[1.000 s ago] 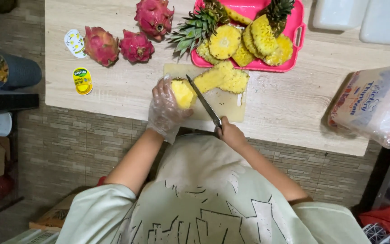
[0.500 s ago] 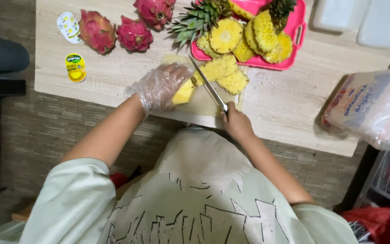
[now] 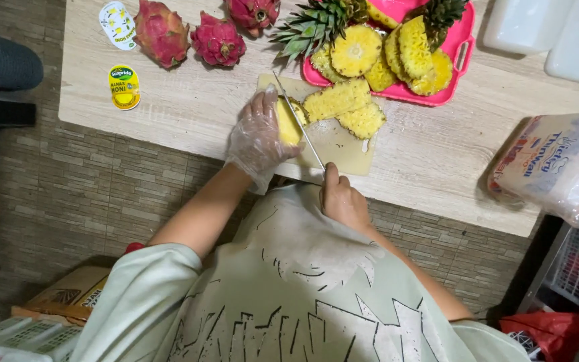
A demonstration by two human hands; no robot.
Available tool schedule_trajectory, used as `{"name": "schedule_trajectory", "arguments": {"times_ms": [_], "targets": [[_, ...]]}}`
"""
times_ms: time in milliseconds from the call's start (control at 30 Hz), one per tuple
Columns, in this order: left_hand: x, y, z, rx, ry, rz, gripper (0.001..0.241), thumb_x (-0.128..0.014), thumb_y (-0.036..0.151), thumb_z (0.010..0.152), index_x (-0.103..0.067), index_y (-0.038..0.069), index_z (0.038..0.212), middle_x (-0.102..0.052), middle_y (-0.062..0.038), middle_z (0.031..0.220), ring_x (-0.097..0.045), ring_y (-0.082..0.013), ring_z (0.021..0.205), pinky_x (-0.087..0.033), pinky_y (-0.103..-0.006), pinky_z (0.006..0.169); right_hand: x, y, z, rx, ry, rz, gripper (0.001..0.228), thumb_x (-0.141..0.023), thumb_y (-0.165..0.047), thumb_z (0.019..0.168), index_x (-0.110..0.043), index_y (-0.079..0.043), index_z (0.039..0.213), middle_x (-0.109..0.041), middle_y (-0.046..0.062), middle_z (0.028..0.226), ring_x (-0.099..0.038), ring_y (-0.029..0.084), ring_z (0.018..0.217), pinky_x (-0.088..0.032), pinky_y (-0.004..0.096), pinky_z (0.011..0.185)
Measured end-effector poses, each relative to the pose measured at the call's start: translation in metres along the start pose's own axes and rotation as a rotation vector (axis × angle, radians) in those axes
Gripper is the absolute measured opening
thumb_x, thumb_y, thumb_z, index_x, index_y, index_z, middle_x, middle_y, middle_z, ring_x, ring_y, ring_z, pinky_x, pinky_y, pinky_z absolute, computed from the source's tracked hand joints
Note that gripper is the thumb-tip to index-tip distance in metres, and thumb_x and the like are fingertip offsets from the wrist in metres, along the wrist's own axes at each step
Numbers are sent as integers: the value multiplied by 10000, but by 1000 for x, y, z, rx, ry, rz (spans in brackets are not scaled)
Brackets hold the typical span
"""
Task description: The person peels a pineapple by cutting off the skin with a knife, then removes smaller remaining pieces of skin and places the peeled fruit on a tray.
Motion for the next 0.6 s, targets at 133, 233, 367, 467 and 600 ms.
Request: {"name": "schedule_trajectory", "arguments": {"times_ms": [133,233,367,467,600], "targets": [[-8,-5,8,-13,-24,20,1288,-636,848,760,-114,34,1610,-254,-240,1623,-244,-375,1527,-242,-487,1246,-44,15,13,-135,-120,-37,465,-379,-215,1010,-373,-40,1441,-618,201,874,-721,484,790,-592,600,673],[-9,-3,9,-35,-26,51,1322,-611,902,740,-122,28,1604,-258,-242,1619,-240,-374,1531,-228,-474,1255,-23,-3,28,-139,-129,-25,418,-383,-173,1013,-400,-20,1402,-633,216,856,-727,473,798,-596,586,683],[-5,-2,7,-41,13,-61,1332,-670,890,720,-130,44,1597,-272,-248,1597,-264,-395,1517,-255,-505,1251,-14,-9,26,-146,-204,22,379,-329,-189,1047,-395,-20,1379,-656,256,869,-721,507,845,-576,628,712],[-3,0,3,-43,41,-46,1333,-654,917,719,-156,33,1585,-288,-263,1580,-282,-402,1503,-272,-512,1242,-22,-1,17,-186,-270,58,347,-359,-140,1000,-398,-33,1328,-657,283,877,-709,523,871,-571,640,741],[-5,-2,5,-61,31,-42,1294,-697,870,745,-144,43,1573,-300,-258,1563,-299,-396,1495,-291,-510,1228,5,-20,37,-159,-224,76,302,-350,-80,1007,-433,-19,1291,-673,301,882,-719,497,862,-582,609,743]]}}
Point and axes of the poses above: each hand's wrist, its own z-axis towards the middle knuckle, its own x-axis out of the back of the hand, y = z × x, the point moved 10 cm from there along z, towards the middle knuckle
